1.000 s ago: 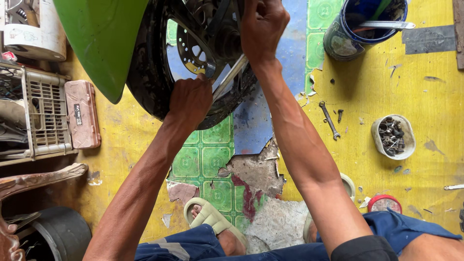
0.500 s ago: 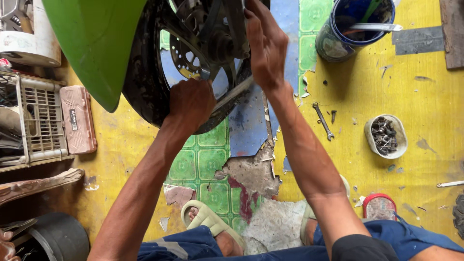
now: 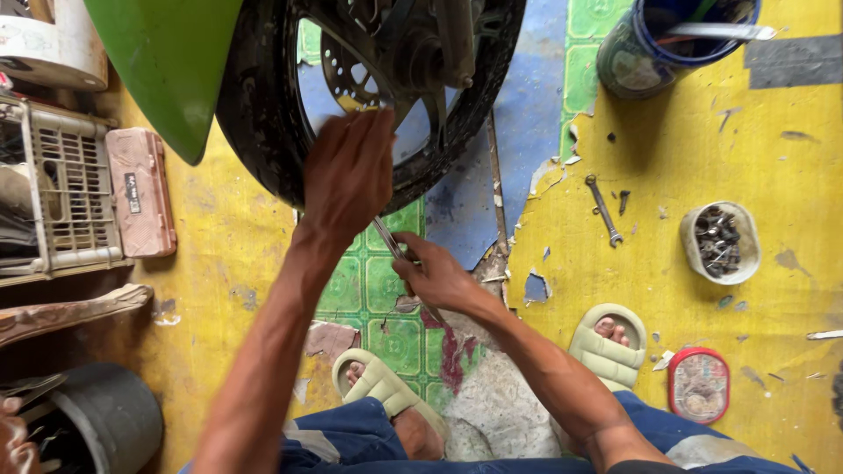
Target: The person works on the front wheel of a green motorcycle, using a wrench to loosen and tighten the axle nut. They retrieve tools from a toolbox, then use a long metal pry tool to work around the tire bead while holding the wheel steady.
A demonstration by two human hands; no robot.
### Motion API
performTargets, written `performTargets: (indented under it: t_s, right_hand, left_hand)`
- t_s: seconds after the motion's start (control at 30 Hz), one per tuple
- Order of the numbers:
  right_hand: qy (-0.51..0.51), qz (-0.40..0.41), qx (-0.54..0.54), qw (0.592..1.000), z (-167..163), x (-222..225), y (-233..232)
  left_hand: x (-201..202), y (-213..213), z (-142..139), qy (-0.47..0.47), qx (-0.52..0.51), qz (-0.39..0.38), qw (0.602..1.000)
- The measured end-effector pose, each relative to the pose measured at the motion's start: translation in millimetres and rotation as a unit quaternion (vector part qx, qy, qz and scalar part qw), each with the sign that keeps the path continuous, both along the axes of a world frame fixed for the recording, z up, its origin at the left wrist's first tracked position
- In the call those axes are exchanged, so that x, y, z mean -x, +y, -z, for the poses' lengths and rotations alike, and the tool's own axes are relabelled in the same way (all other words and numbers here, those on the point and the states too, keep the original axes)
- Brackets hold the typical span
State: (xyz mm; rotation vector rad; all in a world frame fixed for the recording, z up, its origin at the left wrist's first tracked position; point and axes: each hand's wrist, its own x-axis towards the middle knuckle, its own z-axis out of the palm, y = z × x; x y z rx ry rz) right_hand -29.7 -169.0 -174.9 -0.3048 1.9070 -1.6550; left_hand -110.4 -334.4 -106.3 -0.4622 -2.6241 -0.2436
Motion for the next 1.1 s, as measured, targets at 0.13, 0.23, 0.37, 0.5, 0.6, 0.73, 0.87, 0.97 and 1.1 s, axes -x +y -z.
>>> performTargets:
  t_s: [0.13, 0.23, 0.37, 0.5, 0.6, 0.73, 0.87, 0.97, 1.1]
  right_hand:
    - [0.024, 0.148, 0.025, 0.988, 40.8, -16.8, -34.6]
    - [0.112, 0.136, -0.022, 0.984, 56.5, -14.3, -27.7]
    - [0.226, 0.091, 0.016, 0.97, 62.6, 2.8, -8.3]
    - [0.252, 0.066, 0.008, 0.965, 65.9, 11.3, 0.3]
    - [0.22, 0.017, 0.008, 0.975, 74.6, 5.5, 8.5]
    - [0.314, 0.113, 0.004, 0.943, 90.3, -16.2, 11.8]
    - [0.145, 0.159, -0.089, 0.973, 97.3, -36.3, -8.0]
    - [0.056, 0.132, -0.08, 0.986, 93.6, -46.6, -18.7]
    - [0.14, 0.206, -0.056, 0.967, 81.8, -55.1, -21.5]
  left_hand:
    - [-30.0, -8.7, 10.5, 0.263, -0.208, -0.072, 0.939]
    - [-42.9, -14.8, 39.1, 0.161, -0.315, -0.235, 0.905]
    - [-49.6, -25.9, 75.9, 0.031, -0.627, -0.171, 0.76]
    - [-43.6, -44.0, 68.6, 0.021, -0.549, -0.202, 0.811]
    - [-30.2, -60.2, 34.9, -0.023, -0.491, -0.223, 0.842]
    - [-18.1, -71.0, 1.4, -0.027, -0.516, -0.178, 0.838]
    - [-33.9, -62.3, 27.2, -0.014, -0.516, -0.142, 0.844]
    - [-57.0, -52.9, 74.3, 0.006, -0.543, -0.074, 0.837]
    - [-75.7, -51.6, 120.8, -0.109, -0.615, -0.081, 0.777]
